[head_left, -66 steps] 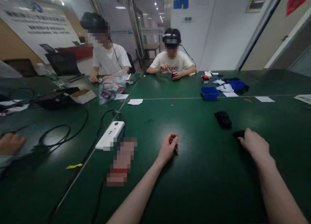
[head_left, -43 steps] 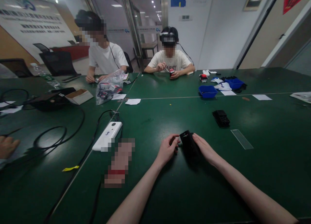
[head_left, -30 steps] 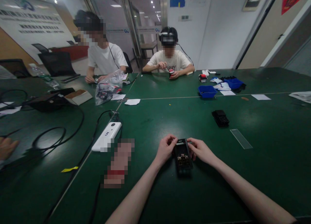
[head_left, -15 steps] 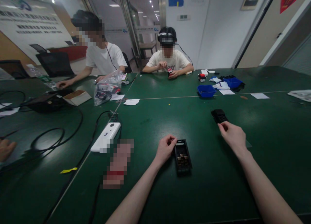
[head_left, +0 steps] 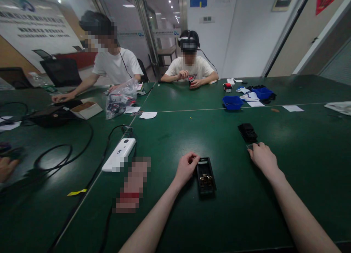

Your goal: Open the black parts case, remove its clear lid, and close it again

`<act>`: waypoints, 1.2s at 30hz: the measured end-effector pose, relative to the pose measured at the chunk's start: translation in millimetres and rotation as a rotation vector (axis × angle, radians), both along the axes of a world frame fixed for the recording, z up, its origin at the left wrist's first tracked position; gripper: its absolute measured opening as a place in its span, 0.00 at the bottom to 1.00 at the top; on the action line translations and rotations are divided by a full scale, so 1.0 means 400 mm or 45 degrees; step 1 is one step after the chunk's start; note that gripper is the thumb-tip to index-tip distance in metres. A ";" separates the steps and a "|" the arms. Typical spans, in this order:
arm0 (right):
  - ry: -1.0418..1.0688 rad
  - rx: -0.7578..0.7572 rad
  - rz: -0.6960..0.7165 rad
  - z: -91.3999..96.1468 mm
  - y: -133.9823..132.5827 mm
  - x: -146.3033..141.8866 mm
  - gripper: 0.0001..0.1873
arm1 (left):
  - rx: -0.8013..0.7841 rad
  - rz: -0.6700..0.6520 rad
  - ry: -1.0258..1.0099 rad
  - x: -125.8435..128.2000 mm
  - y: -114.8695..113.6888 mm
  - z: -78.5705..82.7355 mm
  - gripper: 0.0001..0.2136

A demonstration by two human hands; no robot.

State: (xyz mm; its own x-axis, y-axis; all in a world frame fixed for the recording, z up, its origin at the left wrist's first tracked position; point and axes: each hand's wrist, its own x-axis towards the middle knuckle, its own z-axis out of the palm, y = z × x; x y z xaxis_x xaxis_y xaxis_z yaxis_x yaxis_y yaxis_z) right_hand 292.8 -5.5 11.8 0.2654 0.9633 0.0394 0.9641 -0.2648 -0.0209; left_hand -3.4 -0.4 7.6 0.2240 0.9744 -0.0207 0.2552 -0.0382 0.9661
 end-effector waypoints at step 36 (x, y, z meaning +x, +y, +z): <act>2.335 -0.114 0.483 0.030 -0.071 -0.339 0.23 | 0.054 -0.006 -0.014 0.001 0.006 -0.014 0.11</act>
